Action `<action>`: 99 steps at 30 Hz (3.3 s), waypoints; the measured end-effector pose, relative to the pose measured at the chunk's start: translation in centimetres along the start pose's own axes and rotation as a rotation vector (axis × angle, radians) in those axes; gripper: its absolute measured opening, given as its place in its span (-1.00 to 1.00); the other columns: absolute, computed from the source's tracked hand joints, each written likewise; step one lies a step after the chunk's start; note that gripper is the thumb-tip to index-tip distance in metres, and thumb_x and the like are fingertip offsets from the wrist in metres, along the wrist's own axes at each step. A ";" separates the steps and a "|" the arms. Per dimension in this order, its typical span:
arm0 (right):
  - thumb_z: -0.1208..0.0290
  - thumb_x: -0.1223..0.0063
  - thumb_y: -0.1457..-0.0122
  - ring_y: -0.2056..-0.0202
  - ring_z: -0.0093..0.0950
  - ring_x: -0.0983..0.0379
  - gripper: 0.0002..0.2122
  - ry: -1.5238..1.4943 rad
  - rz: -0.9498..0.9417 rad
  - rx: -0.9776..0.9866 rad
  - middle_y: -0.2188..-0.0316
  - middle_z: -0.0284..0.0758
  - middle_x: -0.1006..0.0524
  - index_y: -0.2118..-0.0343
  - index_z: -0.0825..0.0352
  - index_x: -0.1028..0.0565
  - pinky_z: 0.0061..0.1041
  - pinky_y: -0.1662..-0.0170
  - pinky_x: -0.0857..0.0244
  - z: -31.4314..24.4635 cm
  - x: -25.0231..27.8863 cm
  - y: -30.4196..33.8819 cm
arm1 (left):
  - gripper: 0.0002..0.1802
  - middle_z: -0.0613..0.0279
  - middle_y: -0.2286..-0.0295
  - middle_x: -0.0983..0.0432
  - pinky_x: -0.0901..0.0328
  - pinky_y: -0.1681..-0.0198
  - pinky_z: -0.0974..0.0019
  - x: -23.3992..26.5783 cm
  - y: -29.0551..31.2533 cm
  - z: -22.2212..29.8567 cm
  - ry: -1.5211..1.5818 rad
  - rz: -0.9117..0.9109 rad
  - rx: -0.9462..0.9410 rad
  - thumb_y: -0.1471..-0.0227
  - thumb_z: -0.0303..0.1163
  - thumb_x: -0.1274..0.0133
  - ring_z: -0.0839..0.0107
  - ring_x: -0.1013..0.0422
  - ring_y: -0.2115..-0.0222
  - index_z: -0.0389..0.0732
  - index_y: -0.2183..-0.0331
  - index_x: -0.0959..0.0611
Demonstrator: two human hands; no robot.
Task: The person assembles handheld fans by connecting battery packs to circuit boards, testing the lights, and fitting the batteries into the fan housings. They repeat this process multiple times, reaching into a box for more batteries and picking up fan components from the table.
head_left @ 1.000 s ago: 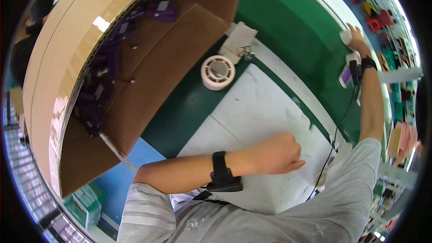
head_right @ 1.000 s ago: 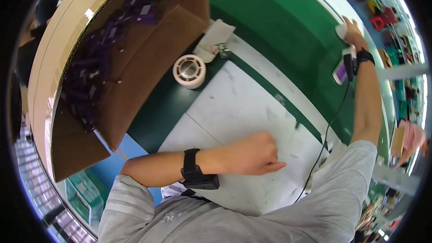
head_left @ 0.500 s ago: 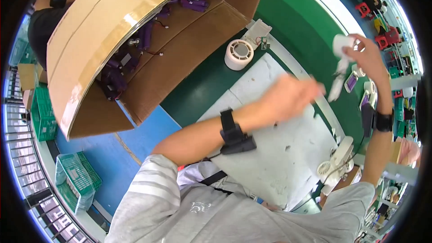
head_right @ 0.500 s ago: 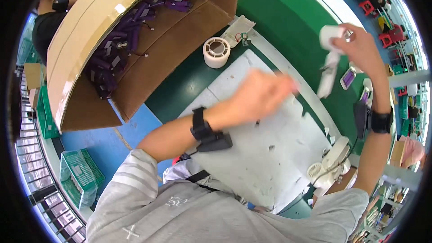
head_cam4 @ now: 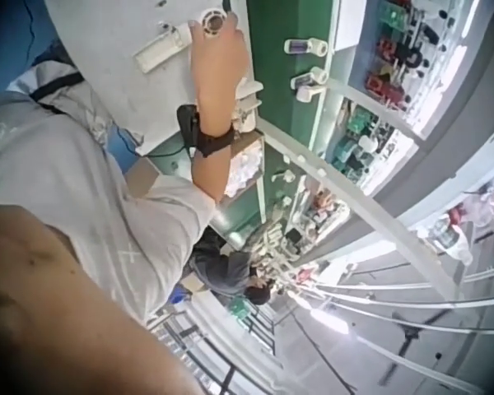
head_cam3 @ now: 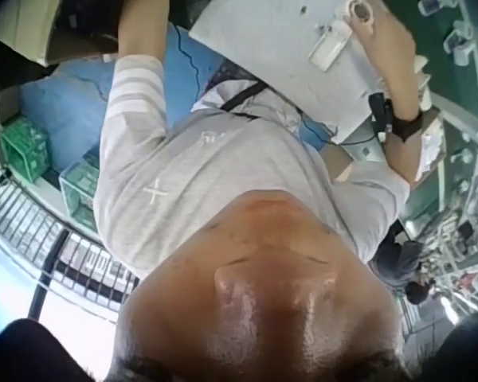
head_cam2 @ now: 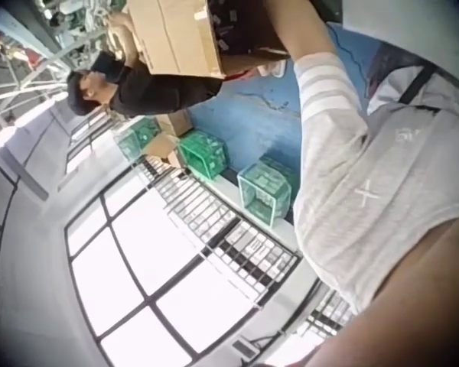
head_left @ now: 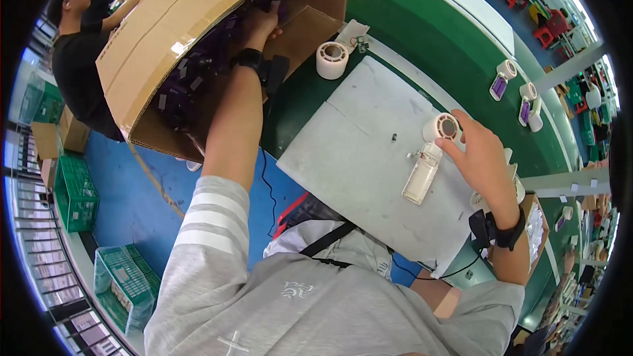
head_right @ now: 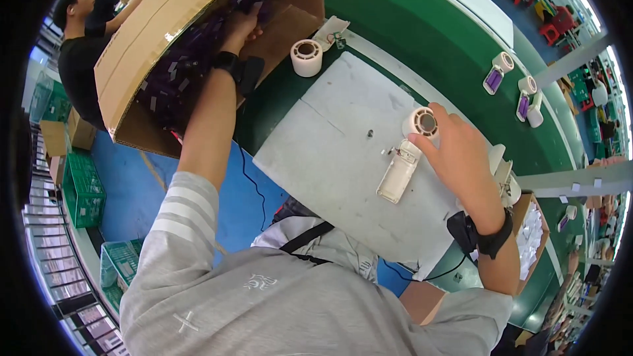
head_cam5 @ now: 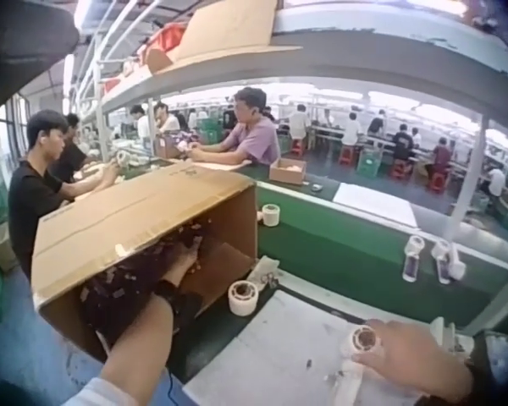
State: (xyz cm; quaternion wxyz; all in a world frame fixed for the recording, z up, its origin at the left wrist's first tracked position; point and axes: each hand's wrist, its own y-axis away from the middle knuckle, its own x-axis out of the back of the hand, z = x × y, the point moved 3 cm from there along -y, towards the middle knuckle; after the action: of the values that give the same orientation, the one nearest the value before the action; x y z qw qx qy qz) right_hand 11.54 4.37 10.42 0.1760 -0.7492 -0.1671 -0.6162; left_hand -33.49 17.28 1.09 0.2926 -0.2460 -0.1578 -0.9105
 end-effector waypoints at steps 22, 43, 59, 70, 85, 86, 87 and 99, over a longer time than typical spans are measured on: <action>0.61 -0.14 -0.01 0.29 -0.62 -0.42 -0.54 -0.869 0.560 0.053 0.15 -0.32 -0.43 -0.03 0.33 -0.36 -0.66 0.34 -0.28 -2.3 -2.1 6.5 | -0.68 0.25 0.60 -0.47 -0.20 0.41 0.48 -8.4 31.6 11.5 0.496 -1.143 -0.605 -0.12 -0.36 0.00 0.54 -0.33 0.54 -0.33 0.60 -0.53; 0.56 -0.29 0.09 0.58 -0.61 -0.36 -0.81 -0.628 0.331 -0.165 0.43 -0.38 -0.45 0.35 0.33 -0.58 -0.63 0.52 -0.22 1.8 -7.9 6.1 | -0.61 0.16 0.54 -0.44 -0.32 0.44 0.27 -16.5 28.5 6.7 0.080 -1.263 -0.815 0.26 -0.46 -0.31 0.25 -0.43 0.51 -0.23 0.37 -0.45; 0.69 -0.22 0.19 0.55 -0.59 -0.42 -0.87 -0.518 0.238 -0.128 0.43 -0.35 -0.40 0.51 0.41 -0.54 -0.60 0.49 -0.24 1.2 -8.0 5.9 | -0.71 0.25 0.45 -0.45 -0.33 0.37 0.34 -15.7 27.4 6.0 0.150 -1.160 -1.098 0.31 -0.66 -0.18 0.31 -0.42 0.44 -0.17 0.40 -0.66; 0.66 -0.22 0.20 0.58 -0.56 -0.40 -0.87 -0.467 0.279 -0.071 0.46 -0.34 -0.40 0.51 0.40 -0.54 -0.59 0.51 -0.24 1.4 -8.3 5.8 | -0.73 0.23 0.41 -0.46 -0.36 0.37 0.39 -15.6 28.9 6.2 0.254 -1.159 -1.011 0.31 -0.69 -0.19 0.30 -0.42 0.43 -0.20 0.43 -0.66; 0.61 -0.26 0.09 0.57 -0.54 -0.41 -0.81 -0.589 0.488 -0.033 0.51 -0.35 -0.46 0.36 0.31 -0.56 -0.56 0.54 -0.26 2.7 -7.1 6.2 | -0.77 0.25 0.49 -0.46 -0.34 0.39 0.38 -15.9 28.4 6.0 0.238 -1.224 -0.925 0.31 -0.64 -0.23 0.33 -0.43 0.44 -0.21 0.46 -0.63; 0.61 -0.26 0.09 0.57 -0.54 -0.41 -0.81 -0.587 0.488 -0.034 0.51 -0.35 -0.46 0.36 0.31 -0.56 -0.56 0.54 -0.26 2.6 -7.1 6.2 | -0.77 0.25 0.49 -0.46 -0.34 0.39 0.38 -15.9 28.4 6.0 0.240 -1.225 -0.925 0.31 -0.64 -0.23 0.33 -0.43 0.44 -0.21 0.46 -0.63; 0.62 -0.25 0.08 0.57 -0.54 -0.40 -0.79 -0.584 0.487 -0.092 0.49 -0.34 -0.46 0.33 0.31 -0.56 -0.57 0.54 -0.26 2.6 -7.1 6.2 | -0.79 0.25 0.49 -0.45 -0.33 0.39 0.38 -15.9 28.5 6.0 0.254 -1.225 -0.926 0.29 -0.61 -0.24 0.34 -0.42 0.45 -0.22 0.46 -0.62; 0.65 -0.24 0.07 0.56 -0.55 -0.36 -0.76 -0.577 0.569 -0.157 0.35 -0.32 -0.45 0.28 0.34 -0.55 -0.61 0.53 -0.23 2.4 -7.6 6.0 | -0.79 0.25 0.44 -0.43 -0.28 0.43 0.44 -15.7 29.9 5.8 0.198 -1.053 -0.956 0.12 -0.42 -0.30 0.45 -0.37 0.47 -0.27 0.42 -0.61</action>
State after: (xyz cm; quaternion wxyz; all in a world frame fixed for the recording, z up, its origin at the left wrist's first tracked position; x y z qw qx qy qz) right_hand 15.03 -0.02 2.17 0.2275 -0.9188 0.0519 -0.3184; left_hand -2.06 3.67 1.65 -0.3123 -0.1547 0.1878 -0.9183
